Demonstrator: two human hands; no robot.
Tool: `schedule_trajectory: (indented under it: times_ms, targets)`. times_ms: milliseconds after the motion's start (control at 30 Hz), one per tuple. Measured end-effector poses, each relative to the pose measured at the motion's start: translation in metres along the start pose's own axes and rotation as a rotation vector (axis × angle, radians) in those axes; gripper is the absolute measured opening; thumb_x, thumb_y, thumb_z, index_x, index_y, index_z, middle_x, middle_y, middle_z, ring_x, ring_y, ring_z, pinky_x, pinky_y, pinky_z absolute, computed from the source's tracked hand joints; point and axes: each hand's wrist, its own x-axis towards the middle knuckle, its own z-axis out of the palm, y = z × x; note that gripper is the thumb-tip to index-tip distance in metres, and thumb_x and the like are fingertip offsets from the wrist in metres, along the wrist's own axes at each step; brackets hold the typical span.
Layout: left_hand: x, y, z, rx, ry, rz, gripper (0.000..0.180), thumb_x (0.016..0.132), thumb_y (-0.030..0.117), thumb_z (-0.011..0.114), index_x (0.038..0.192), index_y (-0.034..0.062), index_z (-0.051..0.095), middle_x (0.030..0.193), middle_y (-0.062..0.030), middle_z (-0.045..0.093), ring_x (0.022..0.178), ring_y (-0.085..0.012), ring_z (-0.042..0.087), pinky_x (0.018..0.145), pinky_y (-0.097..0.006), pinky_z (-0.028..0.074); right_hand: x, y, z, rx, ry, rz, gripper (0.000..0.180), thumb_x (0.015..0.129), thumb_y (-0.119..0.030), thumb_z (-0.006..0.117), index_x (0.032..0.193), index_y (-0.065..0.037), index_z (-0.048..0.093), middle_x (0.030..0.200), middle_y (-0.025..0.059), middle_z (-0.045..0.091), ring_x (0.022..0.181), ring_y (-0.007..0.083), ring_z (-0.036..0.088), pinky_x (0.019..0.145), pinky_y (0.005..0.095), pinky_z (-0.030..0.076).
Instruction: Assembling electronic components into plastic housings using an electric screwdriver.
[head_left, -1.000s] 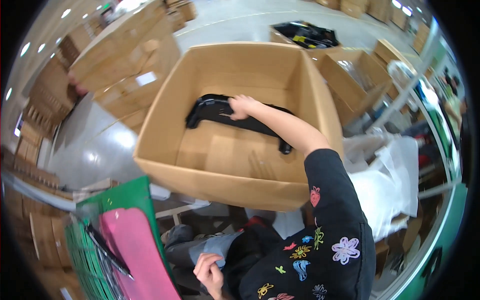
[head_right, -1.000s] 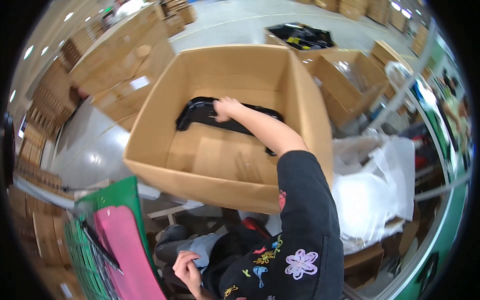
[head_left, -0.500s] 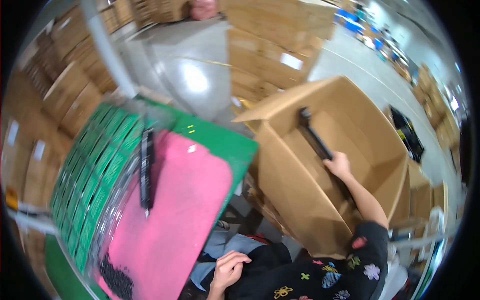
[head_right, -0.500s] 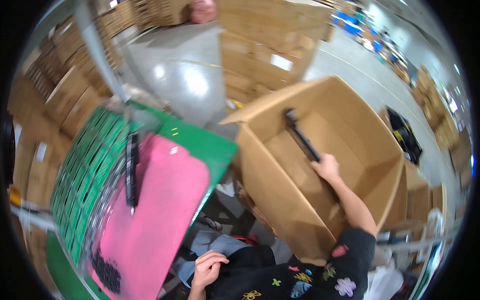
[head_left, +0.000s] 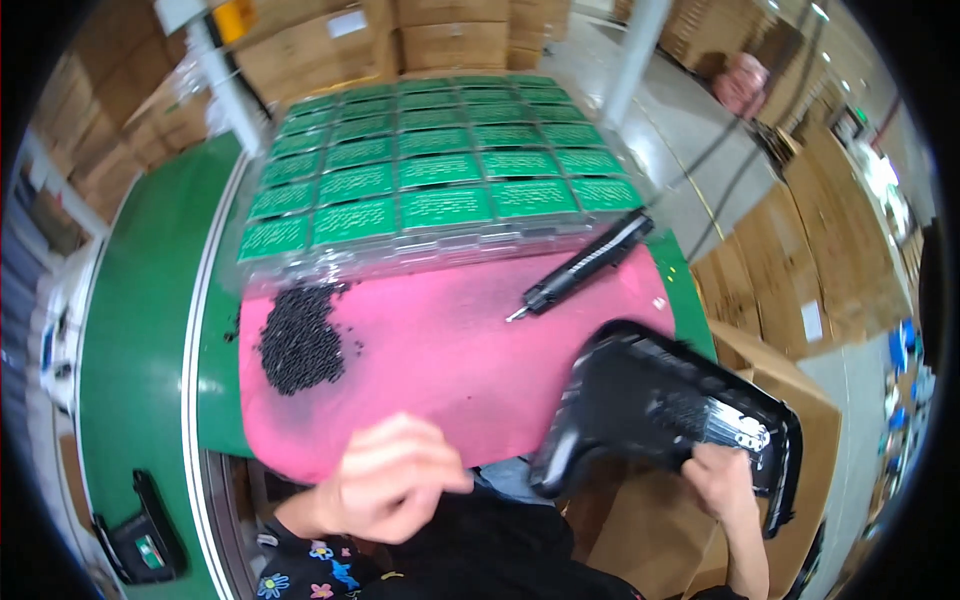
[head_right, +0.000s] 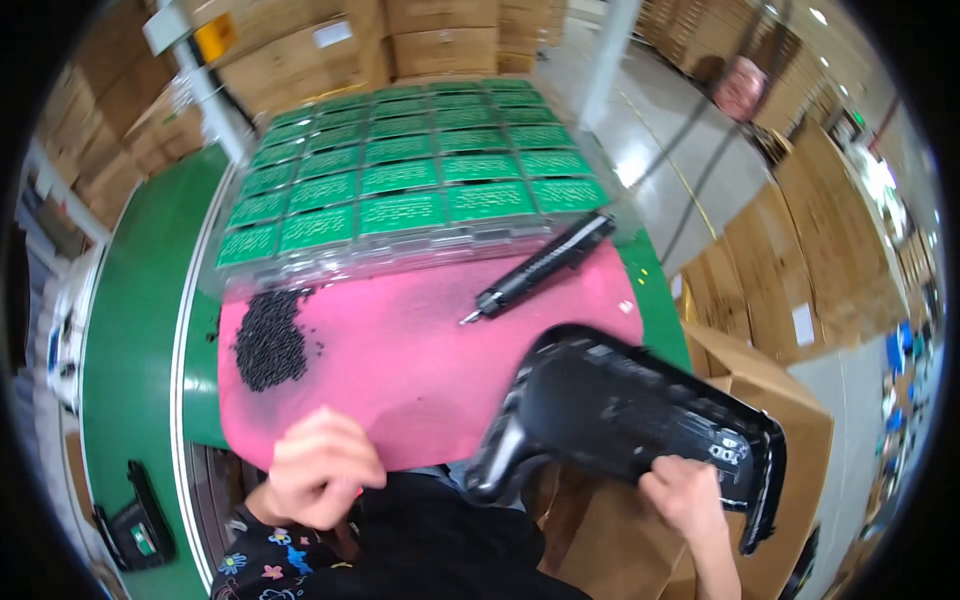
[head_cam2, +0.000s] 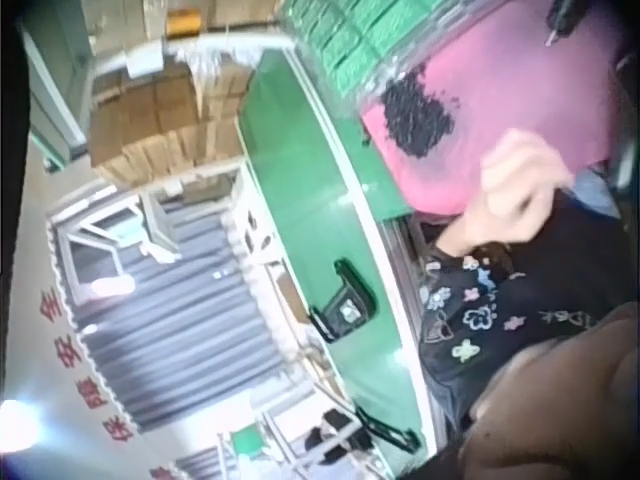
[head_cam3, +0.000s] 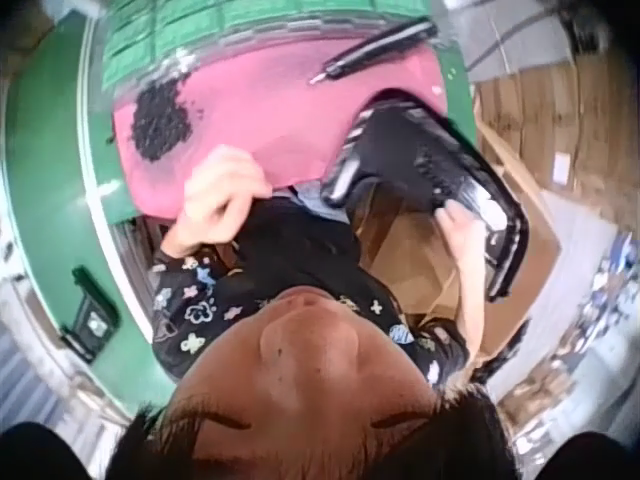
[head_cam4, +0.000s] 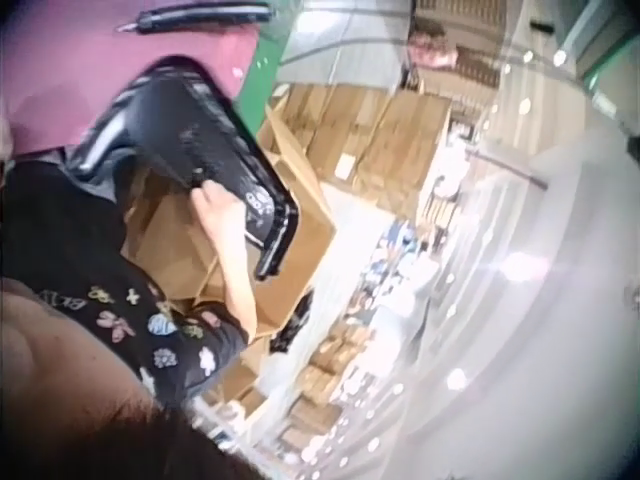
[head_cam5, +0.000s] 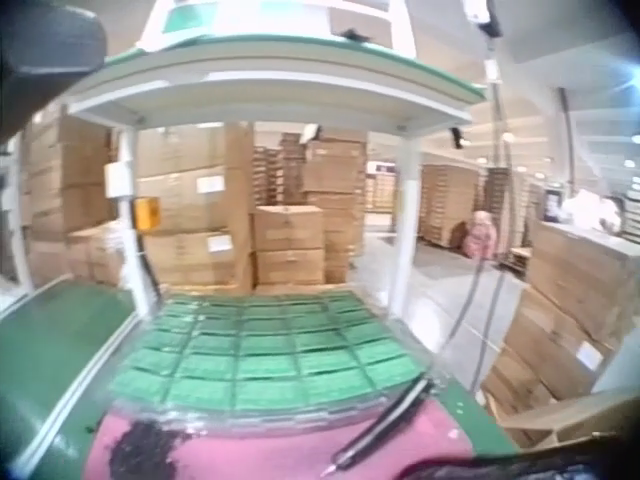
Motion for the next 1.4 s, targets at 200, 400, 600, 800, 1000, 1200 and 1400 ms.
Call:
schedule_trajectory:
  times_ms: [200, 400, 600, 800, 1000, 1200, 1400]
  targets:
    - [0.031, -0.031, -0.018, 0.549, -0.194, -0.260, 0.053, 0.084, 0.021, 0.069, 0.127, -0.0021, 0.050, 0.121, -0.0183, 0.053, 0.111, -0.0349, 0.053, 0.095, -0.042, 0.045, 0.114, -0.035, 0.006, 0.063, -0.127, -0.434, 0.018, 0.077, -0.019, 0.065, 0.072, -0.013, 0.050, 0.067, 0.0011, 0.048, 0.064, 0.0174, 0.058, 0.053, 0.0297, 0.046]
    - [0.022, -0.107, -0.029, 0.718, -0.318, -0.325, 0.021, 0.085, 0.023, 0.068, 0.086, 0.0032, 0.062, 0.085, -0.0112, 0.063, 0.085, -0.0316, 0.064, 0.074, -0.043, 0.053, 0.249, -0.064, -0.012, 0.276, 0.179, -0.521, 0.016, 0.084, -0.019, 0.068, 0.088, -0.007, 0.058, 0.080, 0.0087, 0.059, 0.077, 0.0290, 0.060, 0.073, 0.0385, 0.046]
    - [0.014, -0.122, -0.030, 0.647, -0.213, -0.197, 0.019, 0.086, 0.024, 0.067, 0.084, 0.0052, 0.064, 0.080, -0.0086, 0.061, 0.082, -0.0289, 0.064, 0.068, -0.040, 0.052, 0.362, -0.040, 0.014, 0.214, 0.335, -0.337, 0.033, 0.089, -0.016, 0.061, 0.118, -0.001, 0.056, 0.110, 0.0167, 0.062, 0.109, 0.0342, 0.055, 0.093, 0.0430, 0.044]
    - [0.010, -0.127, -0.043, 0.638, -0.180, -0.230, 0.019, 0.085, 0.024, 0.068, 0.083, 0.0056, 0.064, 0.080, -0.0076, 0.061, 0.080, -0.0277, 0.063, 0.067, -0.039, 0.051, 0.401, -0.038, 0.027, 0.137, 0.212, -0.149, 0.031, 0.097, -0.016, 0.050, 0.125, -0.006, 0.056, 0.116, 0.0125, 0.062, 0.116, 0.0317, 0.052, 0.105, 0.0442, 0.033]
    - [0.011, -0.128, -0.046, 0.602, -0.174, -0.238, 0.020, 0.086, 0.024, 0.067, 0.083, 0.0046, 0.065, 0.080, -0.0084, 0.061, 0.081, -0.0285, 0.063, 0.070, -0.040, 0.051, 0.410, -0.035, 0.046, 0.152, 0.348, -0.203, 0.029, 0.096, -0.011, 0.051, 0.124, -0.006, 0.058, 0.111, 0.0119, 0.060, 0.112, 0.0306, 0.051, 0.102, 0.0484, 0.032]
    - [0.020, -0.113, -0.050, 0.494, -0.009, -0.244, 0.021, 0.089, 0.019, 0.063, 0.101, 0.0012, 0.064, 0.090, -0.0124, 0.062, 0.085, -0.0304, 0.060, 0.075, -0.039, 0.050, 0.395, -0.040, 0.028, 0.195, 0.455, -0.221, 0.024, 0.091, -0.004, 0.057, 0.112, -0.011, 0.064, 0.104, 0.0081, 0.055, 0.107, 0.0279, 0.049, 0.101, 0.0484, 0.031]
    - [0.022, -0.109, -0.054, 0.436, 0.100, -0.213, 0.016, 0.088, 0.010, 0.060, 0.100, -0.0012, 0.063, 0.089, -0.0134, 0.061, 0.084, -0.0297, 0.058, 0.076, -0.039, 0.048, 0.375, -0.043, 0.026, 0.262, 0.516, -0.217, 0.019, 0.087, -0.003, 0.062, 0.105, -0.009, 0.064, 0.100, 0.0067, 0.056, 0.106, 0.0259, 0.051, 0.099, 0.0431, 0.033]
